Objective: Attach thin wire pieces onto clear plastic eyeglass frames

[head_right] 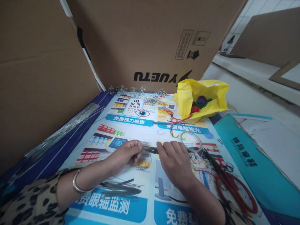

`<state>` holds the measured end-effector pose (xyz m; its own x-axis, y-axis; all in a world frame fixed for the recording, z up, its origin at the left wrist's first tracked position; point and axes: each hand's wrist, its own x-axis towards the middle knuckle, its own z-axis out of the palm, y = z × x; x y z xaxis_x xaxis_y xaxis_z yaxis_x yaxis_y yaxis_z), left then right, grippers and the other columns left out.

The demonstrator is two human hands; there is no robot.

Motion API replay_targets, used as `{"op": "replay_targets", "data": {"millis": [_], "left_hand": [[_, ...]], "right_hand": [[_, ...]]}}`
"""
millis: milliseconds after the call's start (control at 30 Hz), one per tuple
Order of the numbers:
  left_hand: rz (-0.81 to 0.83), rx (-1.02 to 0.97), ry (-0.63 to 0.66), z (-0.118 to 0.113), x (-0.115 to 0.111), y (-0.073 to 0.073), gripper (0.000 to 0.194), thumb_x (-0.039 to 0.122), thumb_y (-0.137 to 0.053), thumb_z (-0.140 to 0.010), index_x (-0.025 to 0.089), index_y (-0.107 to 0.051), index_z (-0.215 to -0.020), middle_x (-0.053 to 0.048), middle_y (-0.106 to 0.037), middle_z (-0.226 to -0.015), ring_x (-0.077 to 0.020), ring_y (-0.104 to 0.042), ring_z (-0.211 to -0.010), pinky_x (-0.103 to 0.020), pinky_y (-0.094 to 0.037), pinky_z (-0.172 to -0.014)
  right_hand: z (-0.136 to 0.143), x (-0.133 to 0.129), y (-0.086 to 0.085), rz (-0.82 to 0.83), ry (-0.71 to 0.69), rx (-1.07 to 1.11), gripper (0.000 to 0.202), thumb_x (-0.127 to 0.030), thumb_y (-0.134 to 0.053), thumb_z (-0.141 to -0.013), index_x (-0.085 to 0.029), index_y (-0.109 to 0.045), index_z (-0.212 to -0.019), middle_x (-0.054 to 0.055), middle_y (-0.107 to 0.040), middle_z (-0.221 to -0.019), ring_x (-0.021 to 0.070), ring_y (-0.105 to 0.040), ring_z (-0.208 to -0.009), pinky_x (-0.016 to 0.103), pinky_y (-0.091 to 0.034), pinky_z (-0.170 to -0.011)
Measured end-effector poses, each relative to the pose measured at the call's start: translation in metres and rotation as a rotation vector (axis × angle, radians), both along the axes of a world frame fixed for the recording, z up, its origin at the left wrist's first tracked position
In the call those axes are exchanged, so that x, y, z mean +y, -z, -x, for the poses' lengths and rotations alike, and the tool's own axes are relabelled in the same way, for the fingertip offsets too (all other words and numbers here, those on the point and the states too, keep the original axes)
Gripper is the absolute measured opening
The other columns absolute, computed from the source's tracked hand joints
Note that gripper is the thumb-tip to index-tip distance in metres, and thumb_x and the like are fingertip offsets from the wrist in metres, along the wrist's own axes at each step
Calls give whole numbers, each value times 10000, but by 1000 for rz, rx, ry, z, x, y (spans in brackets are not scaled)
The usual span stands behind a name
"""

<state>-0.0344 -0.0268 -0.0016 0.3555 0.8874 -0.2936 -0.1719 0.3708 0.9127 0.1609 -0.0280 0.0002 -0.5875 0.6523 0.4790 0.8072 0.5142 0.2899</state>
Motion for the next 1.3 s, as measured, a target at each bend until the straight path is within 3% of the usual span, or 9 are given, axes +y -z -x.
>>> {"op": "replay_targets", "data": {"millis": [300,500,600,767,1300], "left_hand": [[-31,-2,32,2,1,-4,221,274,-516,-737,169,-440,-558,41,-437,-475,-66,-381,-404,-216,-313,-447],[-11,-13,-44,5,4,-1,192,309,-517,-755,170,-467,-632,44,-432,-506,-67,-389,-405,-210,-292,-427],[-1,-13,-30,6,5,0,197,317,-523,-756,170,-468,-637,41,-435,-502,-70,-390,-408,-209,-292,-426],[-52,-27,4,6,4,2,176,288,-502,-769,165,-477,-646,35,-440,-514,-72,-394,-431,-210,-300,-442],[-115,112,58,5,2,3,238,335,-483,-787,183,-445,-607,39,-440,-491,-78,-369,-410,-223,-280,-439]], "right_hand": [[0,3,-1,82,-17,80,188,-187,-534,-804,-179,-621,-970,41,-575,-756,180,-463,-771,325,-303,-710],[-5,7,2,144,-181,290,177,-155,-518,-797,-162,-604,-951,51,-593,-793,183,-481,-782,325,-349,-727],[-9,12,5,174,-115,377,150,-172,-520,-800,-147,-594,-927,67,-589,-804,192,-486,-789,324,-369,-726],[-8,12,6,283,-41,215,162,-185,-532,-793,-163,-607,-935,57,-588,-798,204,-489,-801,335,-353,-739],[2,2,-6,125,-22,63,194,-179,-539,-796,-179,-625,-970,46,-584,-778,188,-461,-772,327,-316,-715]]}}
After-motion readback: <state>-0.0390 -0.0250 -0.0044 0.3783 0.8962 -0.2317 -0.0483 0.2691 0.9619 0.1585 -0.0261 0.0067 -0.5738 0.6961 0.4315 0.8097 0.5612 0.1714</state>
